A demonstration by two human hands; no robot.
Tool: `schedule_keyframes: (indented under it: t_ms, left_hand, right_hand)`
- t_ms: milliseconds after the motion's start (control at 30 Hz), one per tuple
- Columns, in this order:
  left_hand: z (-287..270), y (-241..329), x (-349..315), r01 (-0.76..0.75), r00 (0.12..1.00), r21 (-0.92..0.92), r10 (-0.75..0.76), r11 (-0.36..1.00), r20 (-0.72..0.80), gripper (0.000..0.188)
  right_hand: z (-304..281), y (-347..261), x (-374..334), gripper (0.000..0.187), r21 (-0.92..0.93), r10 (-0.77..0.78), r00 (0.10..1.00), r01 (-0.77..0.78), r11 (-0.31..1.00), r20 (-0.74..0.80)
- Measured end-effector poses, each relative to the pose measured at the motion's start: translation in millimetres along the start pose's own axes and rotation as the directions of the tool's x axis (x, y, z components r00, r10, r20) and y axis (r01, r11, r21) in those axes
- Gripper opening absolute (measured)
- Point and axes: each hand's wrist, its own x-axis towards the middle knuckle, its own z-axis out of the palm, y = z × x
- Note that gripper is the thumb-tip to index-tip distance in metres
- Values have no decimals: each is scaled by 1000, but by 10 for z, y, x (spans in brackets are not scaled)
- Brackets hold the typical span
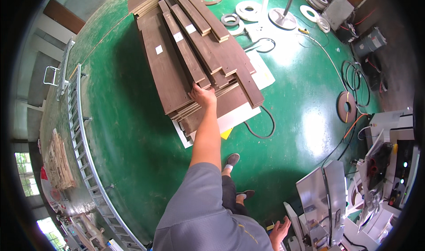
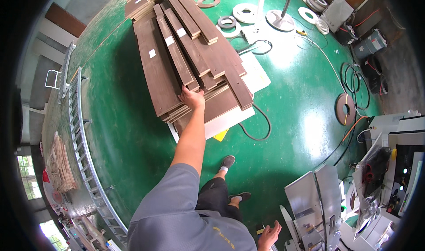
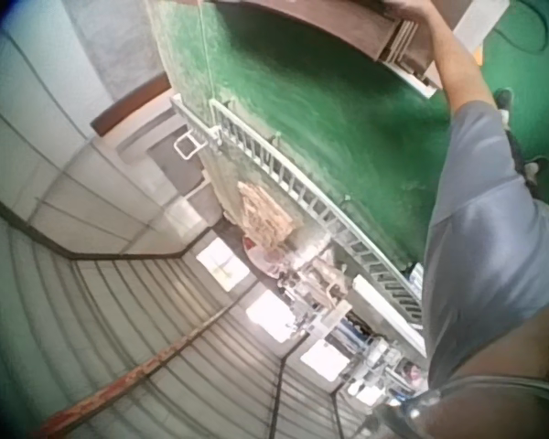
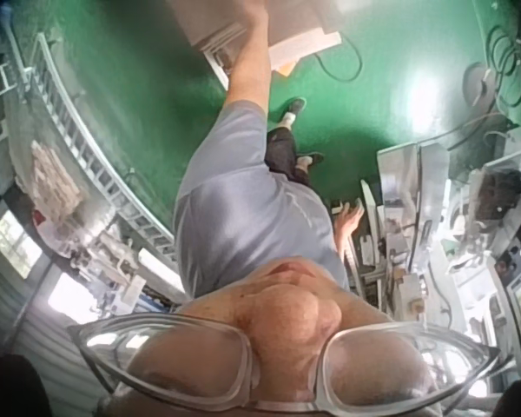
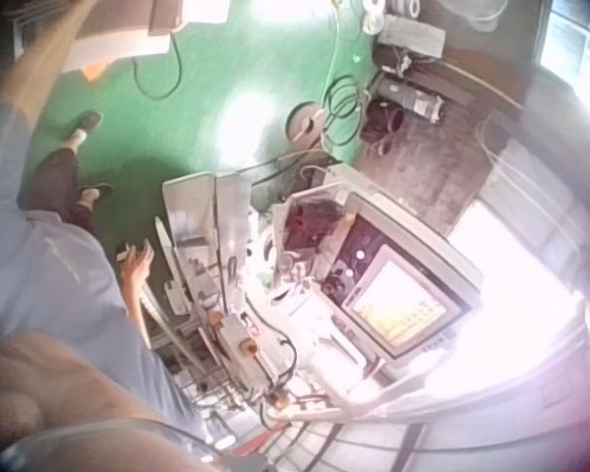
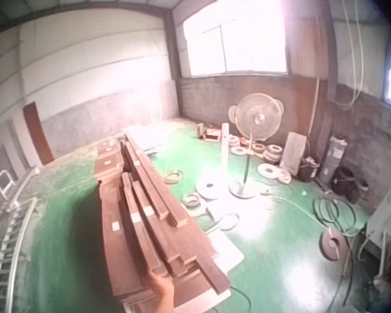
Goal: The person receives wooden boards from a collaborator and feeds them one by one into an edge-banding machine.
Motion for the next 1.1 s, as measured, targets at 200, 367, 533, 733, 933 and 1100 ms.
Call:
schedule_keyframes:
  t_ms: [200, 367, 533, 733, 933, 1100]
  left_hand:
    - [-51, -81, -250, -19, 999, -49, 17, 999, -45, 88]
    - [-190, -376, -856, -9, 992, -93, -2, 996, -125, 79]
    - [-914, -349, -1528, -26, 986, -227, 62, 974, 153, 79]
    - [-1522, -712, -1319, 231, 926, -686, 61, 690, 373, 99]
    - [-904, -42, -402, 278, 882, -404, -65, 871, 467, 100]
    - [-939, -191, -284, 401, 843, -430, -142, 809, 519, 94]
  right_hand:
    - [30, 15, 23, 44, -12, -20, 1000, 19, 1000, -18]
    - [23, 75, 87, 45, -28, -51, 999, 51, 998, -11]
    - [107, 112, 15, 45, -17, -35, 999, 35, 999, -23]
    - [84, 224, 108, 47, -73, -32, 997, 37, 997, 71]
    - [90, -697, 560, 52, 136, -248, 963, 234, 963, 102]
    - [-120, -1999, 938, 56, 244, -509, 849, 469, 849, 141]
